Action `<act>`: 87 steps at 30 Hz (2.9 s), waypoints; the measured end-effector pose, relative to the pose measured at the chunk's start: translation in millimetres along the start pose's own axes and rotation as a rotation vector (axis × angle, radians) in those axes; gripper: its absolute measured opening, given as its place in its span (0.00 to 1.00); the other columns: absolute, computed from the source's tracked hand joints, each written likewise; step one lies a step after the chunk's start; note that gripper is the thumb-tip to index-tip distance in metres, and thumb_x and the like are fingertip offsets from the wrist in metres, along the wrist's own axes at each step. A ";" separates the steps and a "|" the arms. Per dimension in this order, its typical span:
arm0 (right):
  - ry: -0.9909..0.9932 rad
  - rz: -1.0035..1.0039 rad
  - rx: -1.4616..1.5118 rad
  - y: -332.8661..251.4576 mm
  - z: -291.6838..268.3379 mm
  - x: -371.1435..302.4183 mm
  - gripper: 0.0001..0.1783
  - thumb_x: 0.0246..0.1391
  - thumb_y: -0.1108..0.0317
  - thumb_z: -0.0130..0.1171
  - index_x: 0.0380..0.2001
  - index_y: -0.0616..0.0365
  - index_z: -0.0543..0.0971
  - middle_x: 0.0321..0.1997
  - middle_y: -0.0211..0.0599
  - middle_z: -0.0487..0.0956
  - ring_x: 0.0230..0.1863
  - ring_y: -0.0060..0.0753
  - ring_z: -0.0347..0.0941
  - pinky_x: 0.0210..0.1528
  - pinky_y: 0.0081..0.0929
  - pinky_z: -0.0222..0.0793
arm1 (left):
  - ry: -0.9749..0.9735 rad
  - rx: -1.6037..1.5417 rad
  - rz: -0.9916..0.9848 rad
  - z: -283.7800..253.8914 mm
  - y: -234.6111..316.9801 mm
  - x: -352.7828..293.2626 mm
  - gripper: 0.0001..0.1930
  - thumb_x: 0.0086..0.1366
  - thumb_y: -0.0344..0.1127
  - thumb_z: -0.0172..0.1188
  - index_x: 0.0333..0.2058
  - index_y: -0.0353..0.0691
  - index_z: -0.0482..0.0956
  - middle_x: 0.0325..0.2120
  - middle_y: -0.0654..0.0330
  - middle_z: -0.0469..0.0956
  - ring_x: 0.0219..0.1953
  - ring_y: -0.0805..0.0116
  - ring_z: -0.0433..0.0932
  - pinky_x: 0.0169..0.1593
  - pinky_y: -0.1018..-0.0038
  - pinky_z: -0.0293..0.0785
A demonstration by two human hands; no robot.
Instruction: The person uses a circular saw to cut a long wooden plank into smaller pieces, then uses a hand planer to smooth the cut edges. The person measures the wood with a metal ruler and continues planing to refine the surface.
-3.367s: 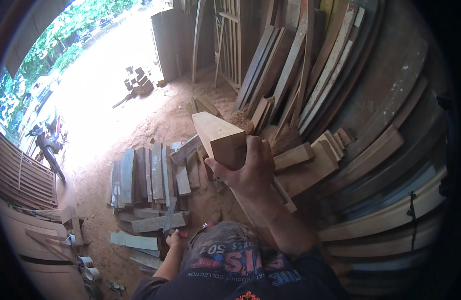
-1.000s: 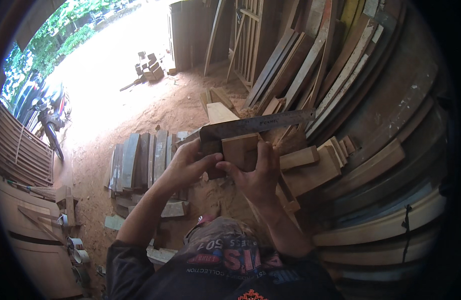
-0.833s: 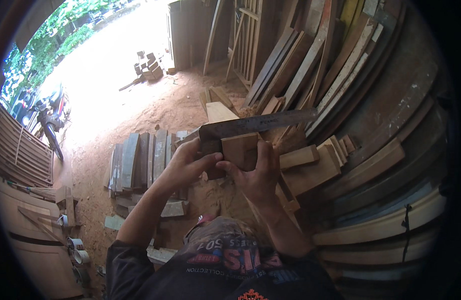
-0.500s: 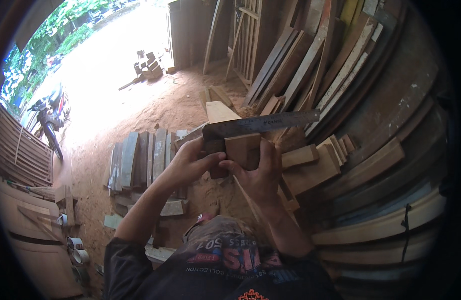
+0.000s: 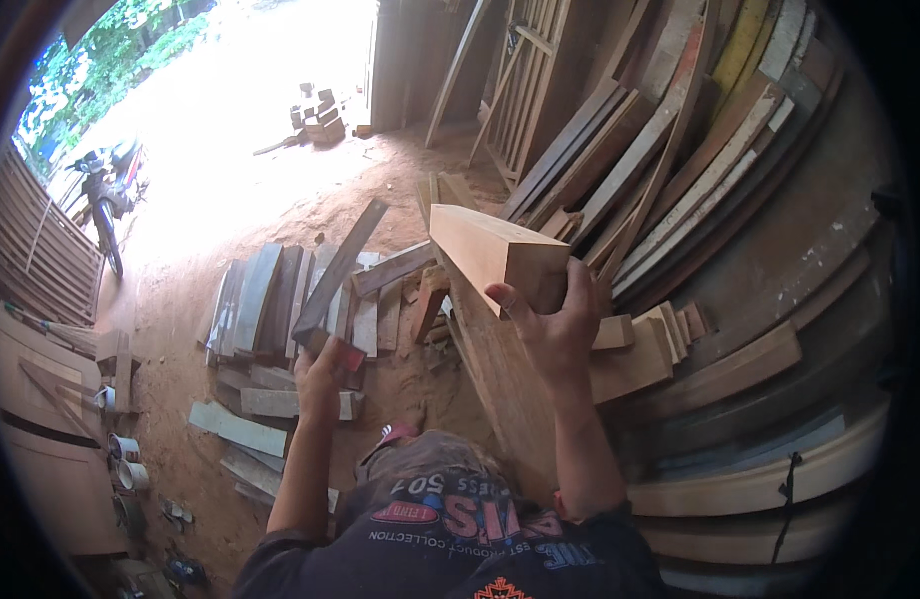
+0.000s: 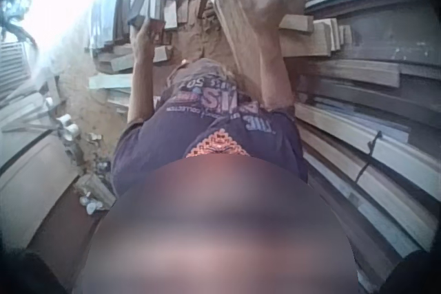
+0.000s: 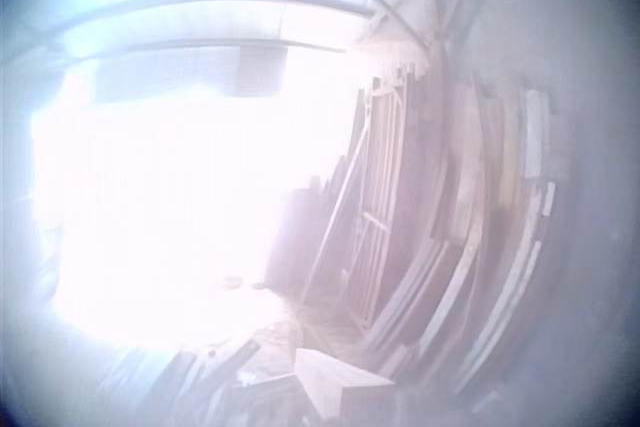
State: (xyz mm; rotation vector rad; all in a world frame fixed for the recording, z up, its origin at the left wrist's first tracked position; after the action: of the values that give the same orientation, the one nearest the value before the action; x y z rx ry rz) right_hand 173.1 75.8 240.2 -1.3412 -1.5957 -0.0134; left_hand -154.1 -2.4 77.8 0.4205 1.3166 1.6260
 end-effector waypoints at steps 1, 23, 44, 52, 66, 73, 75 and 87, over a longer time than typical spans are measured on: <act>0.004 -0.005 -0.014 -1.7 0.2 -1.0 0.49 0.40 0.27 0.81 0.45 0.62 0.76 0.39 0.50 0.79 0.40 0.53 0.78 0.44 0.53 0.77 | 0.046 0.000 -0.019 -17.5 -8.8 0.4 0.16 0.77 0.36 0.65 0.58 0.39 0.78 0.48 0.61 0.84 0.47 0.68 0.85 0.51 0.67 0.82; -0.128 0.812 0.921 25.4 -17.8 -81.4 0.25 0.71 0.60 0.69 0.61 0.62 0.75 0.44 0.34 0.84 0.31 0.21 0.81 0.27 0.19 0.78 | -0.403 -0.260 -0.216 104.7 -24.8 -62.6 0.10 0.74 0.34 0.68 0.48 0.44 0.77 0.46 0.63 0.83 0.47 0.73 0.82 0.52 0.69 0.80; -0.230 0.693 1.013 2.5 16.7 -29.5 0.34 0.71 0.62 0.69 0.69 0.68 0.65 0.54 0.46 0.84 0.44 0.28 0.87 0.35 0.22 0.85 | -0.591 0.022 0.034 196.6 26.5 -44.2 0.16 0.72 0.36 0.73 0.46 0.37 0.72 0.42 0.54 0.85 0.46 0.65 0.87 0.53 0.67 0.83; -0.211 0.681 1.009 1.1 18.1 -29.2 0.34 0.70 0.61 0.69 0.68 0.68 0.66 0.54 0.47 0.84 0.44 0.28 0.87 0.35 0.22 0.86 | -0.589 -0.016 0.025 199.1 28.9 -43.8 0.16 0.72 0.35 0.73 0.45 0.39 0.72 0.40 0.56 0.85 0.45 0.67 0.86 0.52 0.67 0.82; -0.208 0.663 1.014 -2.2 20.4 -30.3 0.32 0.71 0.62 0.68 0.67 0.70 0.66 0.53 0.48 0.84 0.43 0.32 0.88 0.34 0.24 0.88 | -0.577 0.040 0.036 193.9 29.9 -41.0 0.18 0.72 0.39 0.73 0.44 0.38 0.72 0.40 0.55 0.85 0.43 0.68 0.85 0.51 0.69 0.81; -0.207 0.680 1.023 -3.4 20.5 -30.5 0.33 0.71 0.63 0.67 0.67 0.70 0.65 0.53 0.48 0.84 0.43 0.31 0.88 0.34 0.23 0.88 | -0.570 0.053 0.045 193.7 31.6 -41.4 0.18 0.72 0.39 0.73 0.44 0.38 0.72 0.39 0.55 0.83 0.43 0.68 0.85 0.50 0.69 0.82; -0.210 0.681 1.004 -2.6 20.5 -30.7 0.32 0.71 0.63 0.67 0.67 0.69 0.65 0.53 0.49 0.84 0.44 0.31 0.87 0.34 0.23 0.88 | -0.575 0.064 0.043 194.2 31.5 -41.4 0.17 0.72 0.39 0.73 0.44 0.38 0.73 0.39 0.56 0.83 0.43 0.68 0.84 0.50 0.68 0.82; -0.433 0.272 0.376 20.5 -23.4 -41.3 0.40 0.62 0.55 0.76 0.67 0.69 0.74 0.49 0.60 0.88 0.48 0.54 0.89 0.49 0.43 0.85 | -0.820 0.123 -0.529 174.1 -2.0 -31.1 0.29 0.80 0.57 0.58 0.62 0.35 0.77 0.49 0.56 0.83 0.47 0.68 0.84 0.49 0.69 0.83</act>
State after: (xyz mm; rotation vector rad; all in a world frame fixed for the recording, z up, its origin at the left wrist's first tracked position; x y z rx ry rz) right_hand 198.5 40.2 212.7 -1.3011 -1.6431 0.7509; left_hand -7.6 68.2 147.1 0.6565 0.7932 0.7855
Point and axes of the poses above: each hand's wrist, its own x-axis towards the middle knuckle, its own z-axis out of the palm, y = z × x, the point moved 3 cm from there along x, towards the middle knuckle
